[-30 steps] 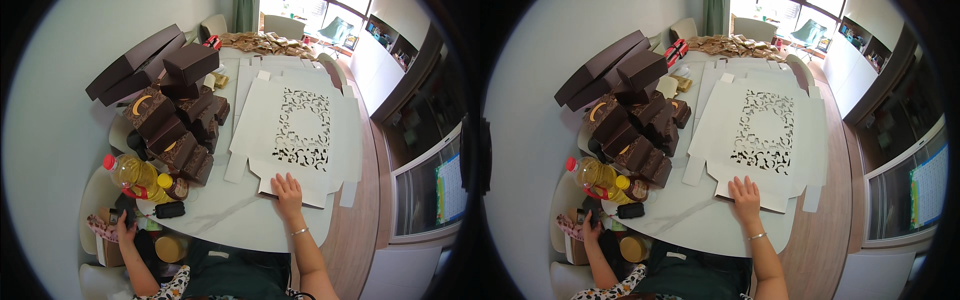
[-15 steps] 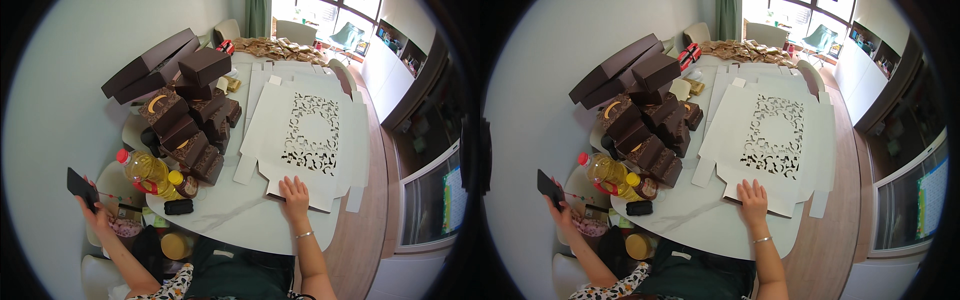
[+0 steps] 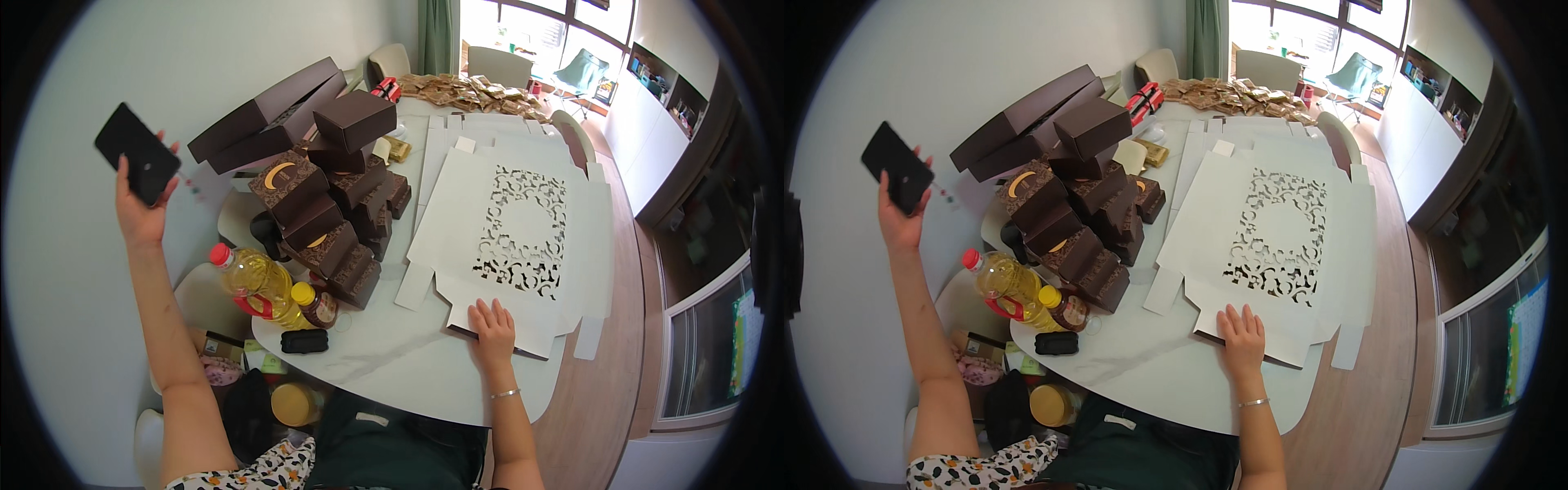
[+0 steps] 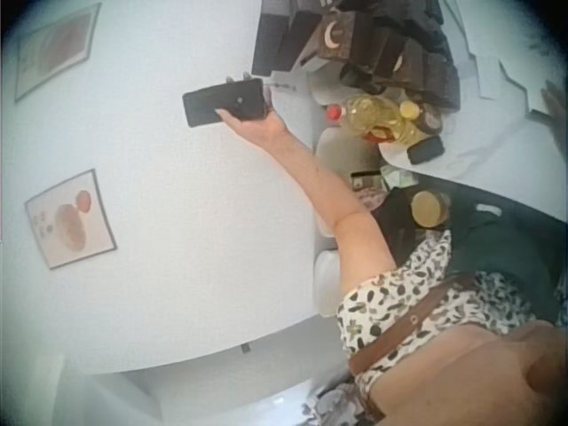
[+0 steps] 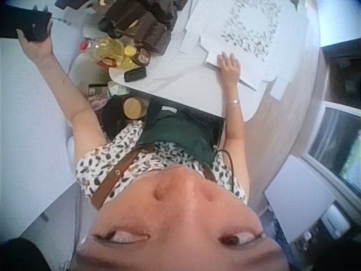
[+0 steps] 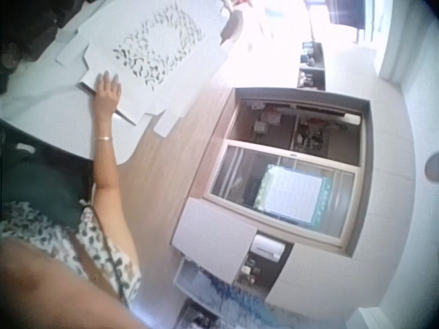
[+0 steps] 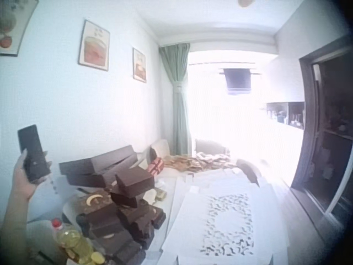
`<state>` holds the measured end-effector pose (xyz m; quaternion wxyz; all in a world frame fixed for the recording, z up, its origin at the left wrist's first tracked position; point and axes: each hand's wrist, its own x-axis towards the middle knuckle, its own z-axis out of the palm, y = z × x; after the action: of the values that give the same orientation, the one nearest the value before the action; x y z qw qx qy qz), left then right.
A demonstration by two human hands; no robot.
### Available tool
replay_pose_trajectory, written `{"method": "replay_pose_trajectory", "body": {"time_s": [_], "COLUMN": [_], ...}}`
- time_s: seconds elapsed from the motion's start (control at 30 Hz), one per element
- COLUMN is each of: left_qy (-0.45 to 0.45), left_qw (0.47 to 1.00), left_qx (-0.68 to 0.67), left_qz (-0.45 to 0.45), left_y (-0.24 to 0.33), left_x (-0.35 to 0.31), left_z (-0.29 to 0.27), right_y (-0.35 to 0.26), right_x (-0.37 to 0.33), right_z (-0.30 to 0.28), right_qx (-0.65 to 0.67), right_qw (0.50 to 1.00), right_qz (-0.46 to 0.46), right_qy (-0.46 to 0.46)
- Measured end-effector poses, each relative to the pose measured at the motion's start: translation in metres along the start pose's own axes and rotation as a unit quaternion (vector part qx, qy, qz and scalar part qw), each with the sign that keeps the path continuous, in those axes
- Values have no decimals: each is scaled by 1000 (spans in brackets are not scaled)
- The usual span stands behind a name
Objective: The person assembles a decorative box by folding and tucking the flaps of a brown cardboard piece around a white perforated insert. They then place the assembled box on a stack of finished boxes and pick up a new flat cardboard piece to begin the process again.
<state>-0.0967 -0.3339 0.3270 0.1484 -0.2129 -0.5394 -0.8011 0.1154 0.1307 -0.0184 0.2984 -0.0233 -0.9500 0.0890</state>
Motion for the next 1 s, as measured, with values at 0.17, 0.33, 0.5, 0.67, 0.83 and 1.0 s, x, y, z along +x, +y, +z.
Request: {"method": "replay_pose_trajectory", "body": {"time_s": [0.17,0.33,0.5,0.67,0.83,1.0], "left_qy": [7,9,-15,-40,-46,-91], "left_qw": [998,990,987,985,980,994], "left_qx": [21,143,163,168,193,65], "left_qz": [-52,-5,-1,12,16,-17], "left_y": [-17,-29,-30,-32,-32,-32], "left_x": [1,-4,-2,5,11,13], "left_z": [14,29,30,37,45,53], "right_y": [-3,-3,-3,0,0,-1], "right_x": [3,3,3,2,1,3], "right_z": [-2,-5,-8,-4,-4,-6], "right_qx": [17,20,19,13,13,19], "right_qw": [1000,1000,1000,1000,1000,1000], "right_qz": [-2,6,7,3,5,8], "right_qy": [2,-6,-7,-2,-15,-11]}}
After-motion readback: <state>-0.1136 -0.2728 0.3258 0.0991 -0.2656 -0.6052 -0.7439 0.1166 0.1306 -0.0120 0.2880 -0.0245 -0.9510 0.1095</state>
